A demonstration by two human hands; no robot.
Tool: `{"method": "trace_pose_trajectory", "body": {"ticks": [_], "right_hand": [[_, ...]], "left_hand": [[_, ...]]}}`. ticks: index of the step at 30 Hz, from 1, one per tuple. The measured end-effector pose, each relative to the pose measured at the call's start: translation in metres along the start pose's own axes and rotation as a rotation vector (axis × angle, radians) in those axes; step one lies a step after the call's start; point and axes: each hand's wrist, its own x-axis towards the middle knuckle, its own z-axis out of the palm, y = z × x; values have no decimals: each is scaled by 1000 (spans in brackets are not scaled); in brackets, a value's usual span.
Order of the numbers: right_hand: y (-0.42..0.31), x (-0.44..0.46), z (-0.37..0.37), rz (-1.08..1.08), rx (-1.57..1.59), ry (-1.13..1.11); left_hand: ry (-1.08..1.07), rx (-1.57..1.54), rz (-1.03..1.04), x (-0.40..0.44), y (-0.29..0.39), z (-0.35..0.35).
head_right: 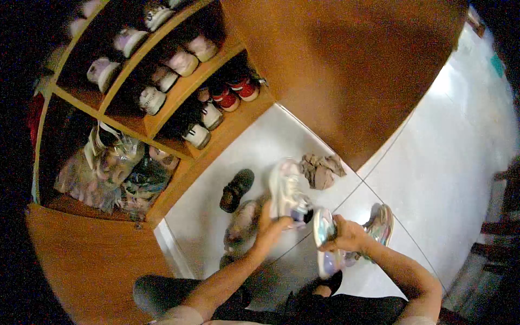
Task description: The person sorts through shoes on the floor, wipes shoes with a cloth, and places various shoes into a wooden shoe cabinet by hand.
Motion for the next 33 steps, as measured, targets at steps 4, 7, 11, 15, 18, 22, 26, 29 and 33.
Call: {"method": "trace_pose_trajectory", "body": {"ticks": [4, 7, 11, 15, 18, 22, 26, 29, 33], "right_hand": [[-57, 40, -41, -235, -294, 423], [-79, 88, -49, -150, -499, 509], [-34, 146, 2, -442, -600, 688], [-24, 141, -6, -578, -172, 574], [-8, 131, -2, -412, -9, 662], [2, 117, 15, -279, 135, 505], [6, 121, 18, -270, 136, 470], [4, 116, 14, -336, 111, 482], [11, 113, 19, -422, 106, 516]], "left_hand": [[91, 52, -135, 18, 51, -25], [87, -131, -256, 34, 48, -35], [289, 46, -442, 48, 22, -36], [413, 340, -78, 90, -76, -87], [412, 461, 238, 77, -61, -75], [291, 765, 334, 50, -18, -42], [263, 957, 312, 52, -21, -43], [255, 895, 359, 42, -33, -49], [280, 841, 465, 16, -36, -45]]}}
